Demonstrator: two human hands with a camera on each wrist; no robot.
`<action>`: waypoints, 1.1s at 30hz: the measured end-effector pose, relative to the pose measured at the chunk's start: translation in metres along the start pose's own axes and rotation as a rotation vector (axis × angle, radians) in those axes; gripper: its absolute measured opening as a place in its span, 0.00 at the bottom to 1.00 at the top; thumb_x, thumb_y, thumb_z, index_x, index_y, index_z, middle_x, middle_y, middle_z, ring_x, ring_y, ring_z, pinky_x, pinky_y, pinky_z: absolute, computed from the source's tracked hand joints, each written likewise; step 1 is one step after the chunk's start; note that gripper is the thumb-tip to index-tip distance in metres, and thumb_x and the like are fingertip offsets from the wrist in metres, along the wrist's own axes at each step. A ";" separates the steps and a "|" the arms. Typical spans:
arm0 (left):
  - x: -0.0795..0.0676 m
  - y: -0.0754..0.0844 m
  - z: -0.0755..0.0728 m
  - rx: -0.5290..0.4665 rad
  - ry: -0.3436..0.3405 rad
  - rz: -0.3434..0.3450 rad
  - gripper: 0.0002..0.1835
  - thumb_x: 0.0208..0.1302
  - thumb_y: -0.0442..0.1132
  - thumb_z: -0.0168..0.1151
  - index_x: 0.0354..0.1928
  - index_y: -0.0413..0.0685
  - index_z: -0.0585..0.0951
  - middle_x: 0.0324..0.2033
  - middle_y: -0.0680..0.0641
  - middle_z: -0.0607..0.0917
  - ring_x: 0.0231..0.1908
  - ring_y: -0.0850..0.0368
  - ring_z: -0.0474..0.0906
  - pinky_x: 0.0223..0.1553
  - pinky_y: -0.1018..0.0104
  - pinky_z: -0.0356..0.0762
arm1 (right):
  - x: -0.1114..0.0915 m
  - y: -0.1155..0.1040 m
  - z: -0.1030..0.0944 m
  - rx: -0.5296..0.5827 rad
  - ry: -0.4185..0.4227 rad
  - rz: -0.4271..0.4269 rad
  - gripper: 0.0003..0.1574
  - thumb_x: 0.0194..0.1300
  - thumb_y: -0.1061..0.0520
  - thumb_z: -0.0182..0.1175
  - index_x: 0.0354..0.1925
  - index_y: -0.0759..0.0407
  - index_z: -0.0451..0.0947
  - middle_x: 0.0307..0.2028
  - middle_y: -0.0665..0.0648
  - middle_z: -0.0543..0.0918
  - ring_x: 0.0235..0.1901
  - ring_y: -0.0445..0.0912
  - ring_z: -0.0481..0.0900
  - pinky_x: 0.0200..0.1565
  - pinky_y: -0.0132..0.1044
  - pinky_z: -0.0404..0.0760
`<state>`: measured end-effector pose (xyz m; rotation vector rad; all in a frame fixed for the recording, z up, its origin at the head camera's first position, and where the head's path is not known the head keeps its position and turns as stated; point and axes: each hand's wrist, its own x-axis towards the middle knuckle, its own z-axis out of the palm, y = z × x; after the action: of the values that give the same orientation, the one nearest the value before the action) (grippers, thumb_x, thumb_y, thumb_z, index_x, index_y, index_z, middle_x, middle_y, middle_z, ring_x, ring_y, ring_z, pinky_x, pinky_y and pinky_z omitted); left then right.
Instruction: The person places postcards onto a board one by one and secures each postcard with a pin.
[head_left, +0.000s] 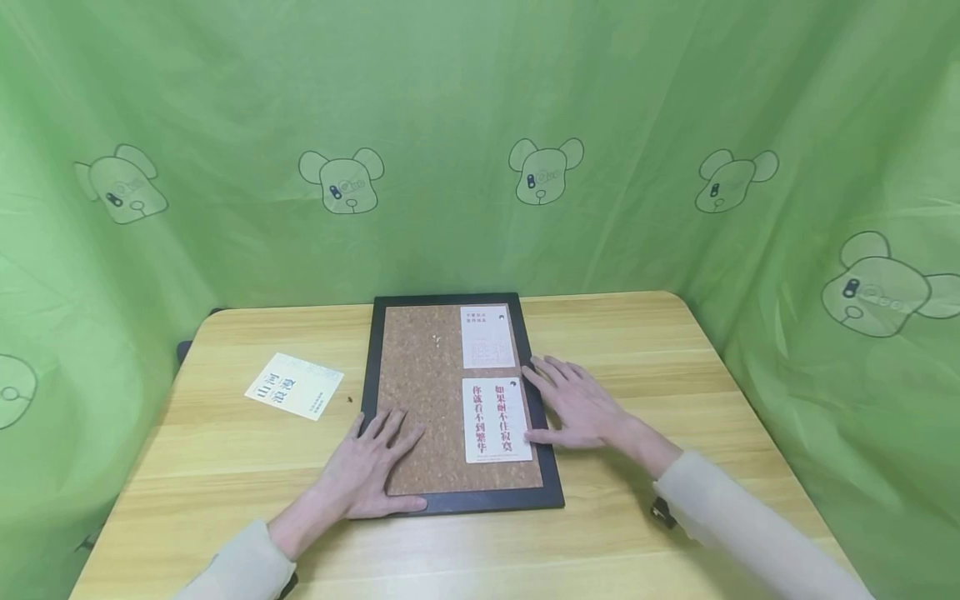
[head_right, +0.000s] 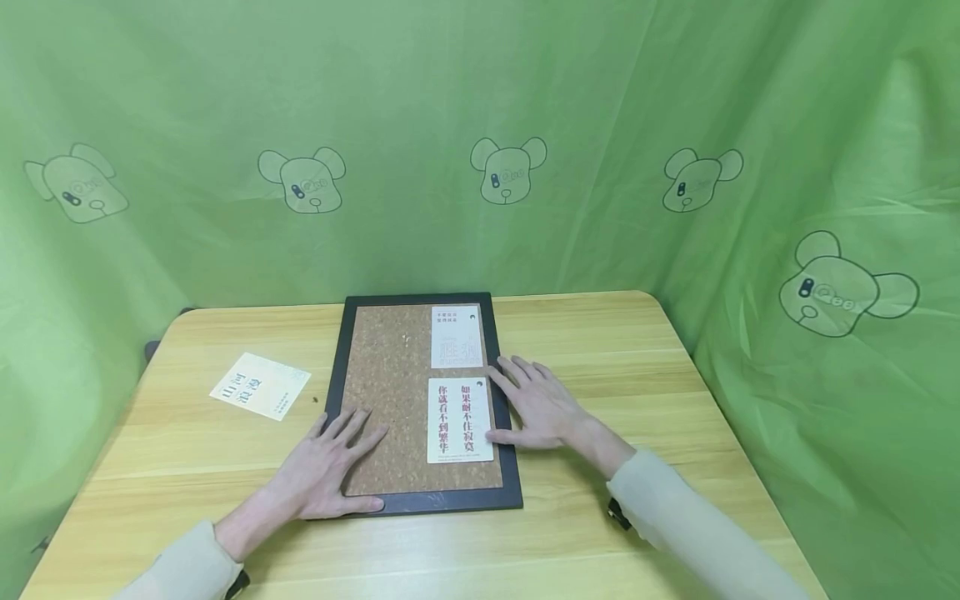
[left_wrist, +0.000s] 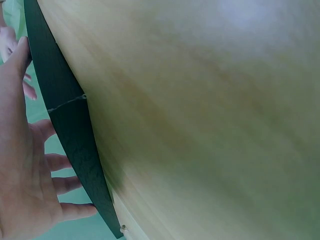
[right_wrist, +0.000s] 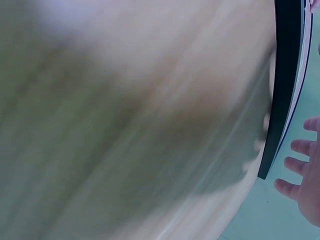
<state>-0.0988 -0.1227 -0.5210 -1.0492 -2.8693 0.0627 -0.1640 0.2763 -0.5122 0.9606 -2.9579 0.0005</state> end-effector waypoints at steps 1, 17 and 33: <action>0.000 0.000 0.000 0.001 0.001 0.000 0.59 0.54 0.89 0.50 0.80 0.60 0.68 0.76 0.36 0.72 0.75 0.35 0.70 0.71 0.32 0.71 | -0.001 -0.001 0.000 -0.006 -0.003 0.005 0.72 0.63 0.12 0.50 0.84 0.57 0.52 0.83 0.65 0.58 0.81 0.66 0.60 0.78 0.67 0.63; -0.001 0.001 0.000 0.004 -0.008 -0.003 0.59 0.54 0.89 0.49 0.80 0.60 0.67 0.77 0.37 0.71 0.76 0.35 0.69 0.72 0.32 0.71 | -0.019 -0.013 0.009 -0.019 0.011 -0.002 0.69 0.62 0.11 0.48 0.83 0.52 0.56 0.82 0.64 0.61 0.79 0.66 0.63 0.75 0.68 0.68; -0.001 0.000 0.000 -0.027 0.001 -0.007 0.59 0.54 0.89 0.51 0.80 0.59 0.67 0.77 0.36 0.71 0.76 0.34 0.69 0.72 0.31 0.70 | -0.021 -0.019 0.014 -0.015 0.012 0.020 0.66 0.63 0.12 0.49 0.83 0.50 0.58 0.82 0.66 0.61 0.79 0.66 0.63 0.73 0.66 0.71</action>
<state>-0.0983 -0.1233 -0.5211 -1.0439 -2.8810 0.0232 -0.1360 0.2730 -0.5274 0.9267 -2.9522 -0.0163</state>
